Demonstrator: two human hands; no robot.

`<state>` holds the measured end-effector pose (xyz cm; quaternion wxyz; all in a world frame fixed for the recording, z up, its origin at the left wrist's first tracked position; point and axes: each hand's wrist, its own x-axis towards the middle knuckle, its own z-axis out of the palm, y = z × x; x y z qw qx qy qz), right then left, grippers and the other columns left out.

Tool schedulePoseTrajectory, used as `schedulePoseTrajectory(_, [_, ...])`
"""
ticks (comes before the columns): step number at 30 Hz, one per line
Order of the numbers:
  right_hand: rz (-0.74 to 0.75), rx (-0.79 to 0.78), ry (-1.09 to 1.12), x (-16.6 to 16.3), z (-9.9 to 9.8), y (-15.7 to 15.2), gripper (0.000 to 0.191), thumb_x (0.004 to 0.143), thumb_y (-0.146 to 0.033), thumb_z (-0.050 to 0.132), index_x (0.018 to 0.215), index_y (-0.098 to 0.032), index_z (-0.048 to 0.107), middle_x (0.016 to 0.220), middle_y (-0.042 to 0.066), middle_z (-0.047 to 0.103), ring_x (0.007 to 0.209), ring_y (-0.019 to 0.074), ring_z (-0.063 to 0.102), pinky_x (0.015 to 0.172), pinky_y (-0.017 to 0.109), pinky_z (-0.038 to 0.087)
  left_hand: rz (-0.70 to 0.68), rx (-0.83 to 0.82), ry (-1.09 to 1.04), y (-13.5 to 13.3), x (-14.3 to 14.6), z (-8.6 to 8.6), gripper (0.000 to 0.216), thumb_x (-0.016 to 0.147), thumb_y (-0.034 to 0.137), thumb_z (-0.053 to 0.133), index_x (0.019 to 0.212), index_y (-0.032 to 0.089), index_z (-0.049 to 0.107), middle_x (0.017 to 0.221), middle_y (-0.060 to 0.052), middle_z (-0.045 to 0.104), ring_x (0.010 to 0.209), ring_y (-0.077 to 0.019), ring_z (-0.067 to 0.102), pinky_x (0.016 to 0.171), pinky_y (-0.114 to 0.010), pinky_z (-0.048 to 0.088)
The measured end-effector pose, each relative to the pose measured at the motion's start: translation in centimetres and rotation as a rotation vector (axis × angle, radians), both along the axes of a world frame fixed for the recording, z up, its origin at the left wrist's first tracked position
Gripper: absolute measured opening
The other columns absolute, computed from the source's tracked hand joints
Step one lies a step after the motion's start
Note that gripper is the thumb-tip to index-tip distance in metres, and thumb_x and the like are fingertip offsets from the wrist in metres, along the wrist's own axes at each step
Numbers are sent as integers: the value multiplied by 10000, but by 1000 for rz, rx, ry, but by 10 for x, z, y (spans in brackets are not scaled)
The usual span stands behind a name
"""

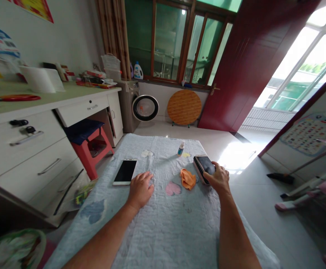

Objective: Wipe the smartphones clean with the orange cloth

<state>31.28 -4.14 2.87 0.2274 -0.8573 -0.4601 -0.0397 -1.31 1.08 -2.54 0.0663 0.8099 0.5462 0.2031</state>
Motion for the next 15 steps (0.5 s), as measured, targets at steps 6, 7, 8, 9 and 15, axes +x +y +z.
schedulePoseTrajectory(6, [-13, -23, -22, 0, -5, 3, 663, 673, -456, 585, 1285, -207, 542, 1150, 124, 593, 1060, 321, 502, 895, 402, 375, 9, 20, -50, 2, 1, -3, 389, 772, 206, 567, 1152, 190, 648, 1280, -79, 608, 1177, -252, 544, 1037, -380, 389])
schedulePoseTrajectory(7, [-16, -28, -24, 0, -6, 3, 666, 674, -457, 587, 1290, -208, 539, 1154, 123, 591, 1065, 321, 501, 898, 402, 375, 9, 29, -64, 2, 0, -2, 389, 771, 204, 566, 1151, 184, 648, 1277, -87, 608, 1171, -249, 551, 1035, -371, 394])
schedulePoseTrajectory(8, [-19, -32, -26, 1, -6, 3, 669, 676, -458, 588, 1295, -209, 536, 1156, 122, 590, 1070, 320, 500, 902, 402, 375, 12, 42, -81, 3, 0, -1, 387, 772, 203, 564, 1149, 178, 648, 1274, -95, 608, 1168, -247, 557, 1031, -365, 399])
schedulePoseTrajectory(9, [-22, -36, -28, 1, -6, 3, 671, 680, -461, 588, 1299, -209, 532, 1157, 121, 589, 1074, 320, 499, 905, 402, 375, 18, 60, -97, 3, -1, 0, 384, 774, 203, 562, 1147, 173, 649, 1272, -103, 608, 1165, -248, 561, 1026, -363, 404])
schedulePoseTrajectory(15, [-29, -72, -31, 1, -5, 3, 698, 706, -484, 588, 1339, -205, 493, 1221, 123, 568, 1108, 326, 486, 934, 415, 365, 116, 245, -125, 8, -10, 15, 358, 785, 204, 560, 1128, 167, 654, 1279, -117, 594, 1157, -278, 549, 1001, -423, 405])
